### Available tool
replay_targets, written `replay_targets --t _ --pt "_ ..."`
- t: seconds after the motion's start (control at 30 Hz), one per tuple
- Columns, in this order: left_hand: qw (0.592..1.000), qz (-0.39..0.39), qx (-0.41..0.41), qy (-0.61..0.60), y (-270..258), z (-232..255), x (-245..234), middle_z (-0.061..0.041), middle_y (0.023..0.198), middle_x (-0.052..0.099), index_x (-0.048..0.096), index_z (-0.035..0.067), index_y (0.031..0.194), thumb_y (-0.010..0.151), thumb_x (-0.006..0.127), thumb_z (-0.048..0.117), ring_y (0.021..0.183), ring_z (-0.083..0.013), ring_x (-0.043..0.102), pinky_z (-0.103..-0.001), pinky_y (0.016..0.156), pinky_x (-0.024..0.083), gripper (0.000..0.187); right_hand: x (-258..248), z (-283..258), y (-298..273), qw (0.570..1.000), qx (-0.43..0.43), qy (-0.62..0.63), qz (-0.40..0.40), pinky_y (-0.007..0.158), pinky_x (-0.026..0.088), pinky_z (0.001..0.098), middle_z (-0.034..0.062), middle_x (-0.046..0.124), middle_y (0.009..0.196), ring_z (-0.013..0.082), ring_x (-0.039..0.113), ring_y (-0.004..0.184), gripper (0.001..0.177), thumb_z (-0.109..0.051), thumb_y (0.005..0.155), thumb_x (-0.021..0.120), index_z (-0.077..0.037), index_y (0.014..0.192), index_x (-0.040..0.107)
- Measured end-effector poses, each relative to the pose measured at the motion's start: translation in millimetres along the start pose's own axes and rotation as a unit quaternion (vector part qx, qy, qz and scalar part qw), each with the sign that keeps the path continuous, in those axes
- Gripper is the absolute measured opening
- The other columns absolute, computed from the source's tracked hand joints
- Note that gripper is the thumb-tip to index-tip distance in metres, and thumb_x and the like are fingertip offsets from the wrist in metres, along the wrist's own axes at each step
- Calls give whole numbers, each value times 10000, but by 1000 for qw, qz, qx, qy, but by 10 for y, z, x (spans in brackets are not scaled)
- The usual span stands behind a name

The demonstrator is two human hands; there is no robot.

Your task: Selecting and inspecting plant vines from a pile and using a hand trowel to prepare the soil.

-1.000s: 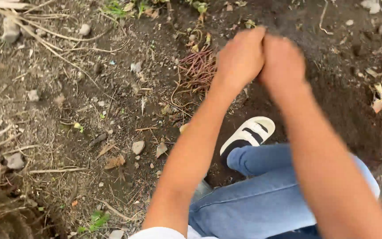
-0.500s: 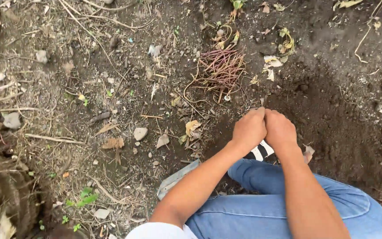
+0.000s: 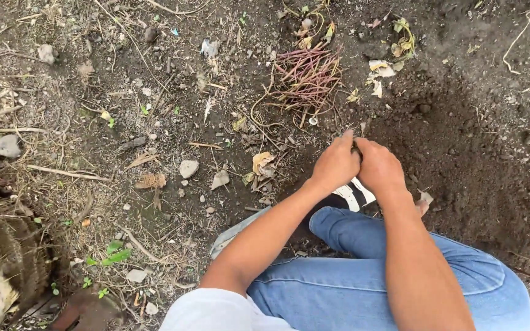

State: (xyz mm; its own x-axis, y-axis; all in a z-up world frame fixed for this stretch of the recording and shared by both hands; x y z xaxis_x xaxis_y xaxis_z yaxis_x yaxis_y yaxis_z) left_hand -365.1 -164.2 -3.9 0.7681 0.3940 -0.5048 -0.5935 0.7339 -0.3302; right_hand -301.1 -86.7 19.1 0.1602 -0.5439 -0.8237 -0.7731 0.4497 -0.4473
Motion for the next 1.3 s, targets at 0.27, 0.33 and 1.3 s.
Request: replay_targets --t 0.27,0.33,1.3 --pt "992 67 -107 7 365 -770 -307 -319 1288 573 435 -111 1469 901 559 -1 1198 -457 625 -504 947 586 591 -32 -141 158 995 36 78 -43 798 607 536 118 755 992 345 733 949 405 -165 997 582 -137 1394 658" --pt "988 76 -137 9 495 -979 -316 -319 1302 570 427 -112 1473 897 570 -11 1223 -453 610 -522 970 571 602 -35 -180 144 995 34 81 -53 780 607 528 122 754 970 340 733 924 410 -159 998 579 -130 1399 659" --pt "974 122 77 176 762 -1447 -758 -61 1232 700 744 84 1121 989 628 145 1196 -266 627 -478 952 461 186 -353 -436 37 990 15 58 -129 889 575 573 206 748 1082 431 714 1059 469 -178 959 634 -78 1416 634"
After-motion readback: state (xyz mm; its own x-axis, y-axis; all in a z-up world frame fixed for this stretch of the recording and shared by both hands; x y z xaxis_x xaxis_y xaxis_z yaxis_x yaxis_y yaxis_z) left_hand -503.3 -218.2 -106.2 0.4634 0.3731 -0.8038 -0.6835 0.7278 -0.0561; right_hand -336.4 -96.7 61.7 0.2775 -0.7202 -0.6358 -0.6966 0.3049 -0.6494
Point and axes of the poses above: each hand's wrist, its own y-axis towards the middle knuckle, its own x-axis out of the palm, z = x × y, the point moved 7 cm from there along y, towards the middle knuckle
